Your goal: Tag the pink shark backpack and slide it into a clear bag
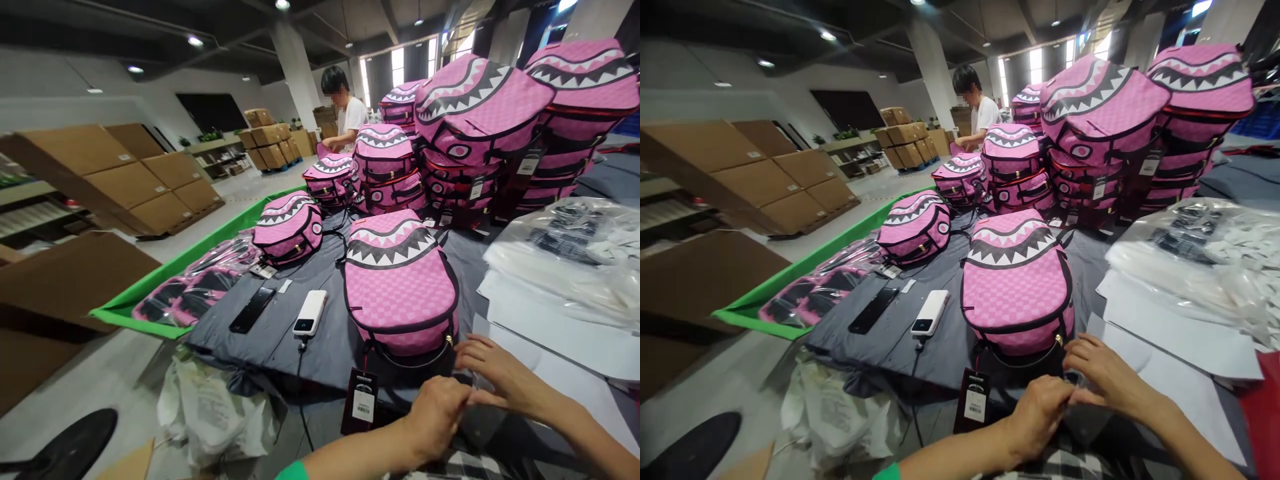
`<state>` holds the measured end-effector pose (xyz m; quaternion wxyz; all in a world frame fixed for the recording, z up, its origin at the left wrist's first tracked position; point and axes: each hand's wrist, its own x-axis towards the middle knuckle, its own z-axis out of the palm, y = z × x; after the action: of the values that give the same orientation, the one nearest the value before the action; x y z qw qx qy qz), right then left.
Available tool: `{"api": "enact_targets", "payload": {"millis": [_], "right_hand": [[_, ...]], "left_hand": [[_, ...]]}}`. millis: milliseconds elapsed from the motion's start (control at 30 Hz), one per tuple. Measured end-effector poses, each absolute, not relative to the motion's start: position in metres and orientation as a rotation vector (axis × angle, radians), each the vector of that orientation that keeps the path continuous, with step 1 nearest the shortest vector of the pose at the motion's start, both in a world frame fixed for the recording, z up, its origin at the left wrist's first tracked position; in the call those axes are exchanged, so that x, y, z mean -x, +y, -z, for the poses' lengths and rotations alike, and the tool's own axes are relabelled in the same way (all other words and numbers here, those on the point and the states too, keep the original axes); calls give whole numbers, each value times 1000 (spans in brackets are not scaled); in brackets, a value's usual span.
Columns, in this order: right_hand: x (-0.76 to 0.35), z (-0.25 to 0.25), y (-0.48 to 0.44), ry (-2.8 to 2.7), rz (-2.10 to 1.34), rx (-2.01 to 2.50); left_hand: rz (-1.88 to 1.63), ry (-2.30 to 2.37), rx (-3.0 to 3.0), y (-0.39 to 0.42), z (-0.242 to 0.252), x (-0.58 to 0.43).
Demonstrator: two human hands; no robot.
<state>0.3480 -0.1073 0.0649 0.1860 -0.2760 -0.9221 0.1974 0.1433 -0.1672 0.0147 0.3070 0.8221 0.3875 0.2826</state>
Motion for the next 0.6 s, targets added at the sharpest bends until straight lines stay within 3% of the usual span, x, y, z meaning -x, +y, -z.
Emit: {"api": "enact_targets", "payload": {"millis": [133, 333, 600], "right_hand": [[-328, -63, -90, -2619, -601, 617], [-293, -55, -104, -2330, -47, 753], [-275, -50, -136, -2209, 105, 893]], "left_hand": [[-927, 1156, -2593, -180, -41, -79], [-1146, 1577, -1827, -170, -55, -16], [-1215, 1556, -1551, -151, -50, -12]]}}
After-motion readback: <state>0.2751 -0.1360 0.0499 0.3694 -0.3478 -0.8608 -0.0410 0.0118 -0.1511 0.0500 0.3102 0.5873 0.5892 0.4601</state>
